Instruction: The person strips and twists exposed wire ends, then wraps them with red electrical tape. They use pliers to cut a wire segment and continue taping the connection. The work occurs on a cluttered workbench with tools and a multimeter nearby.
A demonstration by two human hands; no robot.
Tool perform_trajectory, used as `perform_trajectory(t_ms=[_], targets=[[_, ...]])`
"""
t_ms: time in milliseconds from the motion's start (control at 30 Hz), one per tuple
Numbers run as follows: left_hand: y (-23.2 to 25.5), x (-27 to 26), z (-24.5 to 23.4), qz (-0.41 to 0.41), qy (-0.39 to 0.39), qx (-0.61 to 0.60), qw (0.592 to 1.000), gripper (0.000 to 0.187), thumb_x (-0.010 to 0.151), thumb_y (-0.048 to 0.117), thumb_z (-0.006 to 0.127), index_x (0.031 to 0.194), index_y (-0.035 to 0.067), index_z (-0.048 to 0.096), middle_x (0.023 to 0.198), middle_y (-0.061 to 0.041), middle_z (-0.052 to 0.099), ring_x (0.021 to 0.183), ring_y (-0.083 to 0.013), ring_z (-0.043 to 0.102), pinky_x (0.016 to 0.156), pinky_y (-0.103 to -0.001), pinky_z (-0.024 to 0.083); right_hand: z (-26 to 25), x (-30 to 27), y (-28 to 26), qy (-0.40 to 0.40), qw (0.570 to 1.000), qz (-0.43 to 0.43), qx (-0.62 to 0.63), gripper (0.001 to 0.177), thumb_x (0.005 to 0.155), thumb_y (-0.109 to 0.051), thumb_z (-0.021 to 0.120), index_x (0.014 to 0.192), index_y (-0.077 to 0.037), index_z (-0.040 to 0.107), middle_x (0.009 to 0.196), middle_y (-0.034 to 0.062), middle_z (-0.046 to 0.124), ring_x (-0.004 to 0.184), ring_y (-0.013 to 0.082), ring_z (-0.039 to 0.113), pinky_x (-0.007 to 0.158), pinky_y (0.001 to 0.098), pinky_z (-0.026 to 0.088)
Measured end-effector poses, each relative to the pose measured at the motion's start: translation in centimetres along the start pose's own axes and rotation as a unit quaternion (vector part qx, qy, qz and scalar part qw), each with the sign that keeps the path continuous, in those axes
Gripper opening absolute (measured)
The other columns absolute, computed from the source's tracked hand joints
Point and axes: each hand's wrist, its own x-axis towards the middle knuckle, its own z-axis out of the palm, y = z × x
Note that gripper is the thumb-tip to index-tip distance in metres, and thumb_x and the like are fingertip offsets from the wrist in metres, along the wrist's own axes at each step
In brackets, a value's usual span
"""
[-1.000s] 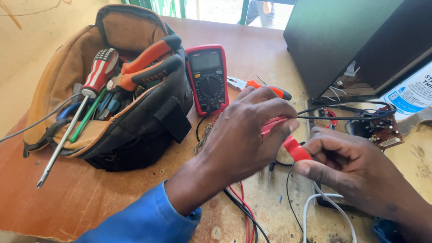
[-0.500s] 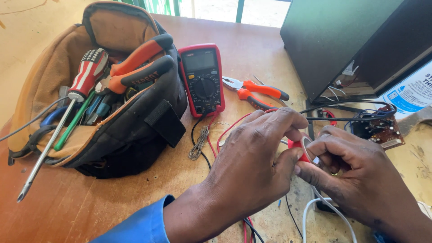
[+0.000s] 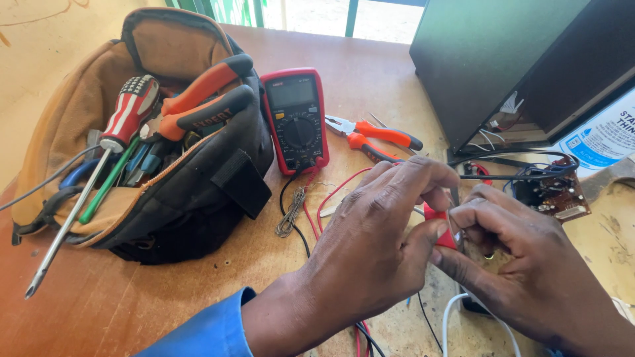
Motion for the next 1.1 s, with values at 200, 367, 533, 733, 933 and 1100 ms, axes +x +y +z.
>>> perform_trajectory(t_ms=[200, 367, 533, 733, 933, 1100], targets=[[0.1, 0.0, 0.0, -0.009, -0.019, -0.019, 1.0, 0.034, 0.079, -0.002, 0.053, 0.11, 0.01, 0.049, 0.099, -0.006, 0.059, 0.096, -0.0298, 0.059, 0.092, -0.042, 0.048, -0.2, 0.0, -0.1, 0.001, 0.998, -0.065, -0.015, 0.021, 0.083, -0.035, 0.078, 0.093, -0.018, 0.071, 0.079, -0.0008, 0.055, 0.072, 0.0166, 0.055, 0.066, 0.0305, 0.046], [-0.2, -0.1, 0.2, 0.002, -0.028, -0.031, 0.999, 0.027, 0.077, -0.002, 0.05, 0.1, 0.009, 0.045, 0.099, -0.008, 0.057, 0.095, -0.0323, 0.057, 0.09, -0.043, 0.046, -0.1, -0.1, 0.3, -0.019, 0.997, -0.071, -0.036, 0.019, 0.085, -0.039, 0.075, 0.091, -0.021, 0.071, 0.077, -0.0009, 0.054, 0.068, 0.0171, 0.055, 0.061, 0.033, 0.044], [0.2, -0.2, 0.1, 0.008, -0.033, -0.037, 0.999, 0.022, 0.082, -0.002, 0.048, 0.1, 0.009, 0.043, 0.095, -0.009, 0.054, 0.089, -0.0313, 0.051, 0.082, -0.042, 0.044, -0.2, -0.3, 0.5, -0.017, 0.998, -0.059, -0.028, 0.021, 0.084, -0.037, 0.076, 0.096, -0.02, 0.072, 0.079, 0.0001, 0.055, 0.074, 0.0177, 0.055, 0.067, 0.032, 0.047], [0.5, -0.2, 0.4, 0.016, 0.0, -0.017, 1.0, 0.024, 0.085, -0.003, 0.054, 0.106, 0.008, 0.048, 0.104, -0.01, 0.06, 0.101, -0.0342, 0.058, 0.092, -0.043, 0.048, -0.4, -0.5, 0.0, 0.013, 0.999, -0.034, -0.019, 0.02, 0.081, -0.035, 0.079, 0.093, -0.021, 0.072, 0.078, -0.0008, 0.053, 0.068, 0.0152, 0.052, 0.063, 0.0275, 0.044], [0.9, -0.2, 0.3, 0.01, -0.01, -0.035, 0.999, 0.022, 0.079, -0.003, 0.047, 0.095, 0.01, 0.039, 0.09, -0.008, 0.049, 0.084, -0.0336, 0.048, 0.079, -0.045, 0.041, -0.5, -0.4, 0.0, 0.018, 0.997, -0.069, -0.031, 0.021, 0.085, -0.035, 0.075, 0.086, -0.015, 0.067, 0.076, 0.0009, 0.052, 0.069, 0.0177, 0.049, 0.062, 0.0317, 0.042], [0.5, -0.5, 0.3, 0.03, 0.019, -0.016, 0.999, 0.034, 0.085, -0.003, 0.056, 0.117, 0.006, 0.047, 0.107, -0.009, 0.059, 0.105, -0.034, 0.061, 0.1, -0.043, 0.05, -0.8, -0.3, -0.7, 0.022, 0.998, -0.039, -0.046, 0.02, 0.083, -0.036, 0.076, 0.093, -0.019, 0.071, 0.082, -0.0002, 0.055, 0.065, 0.0153, 0.052, 0.059, 0.0302, 0.043]])
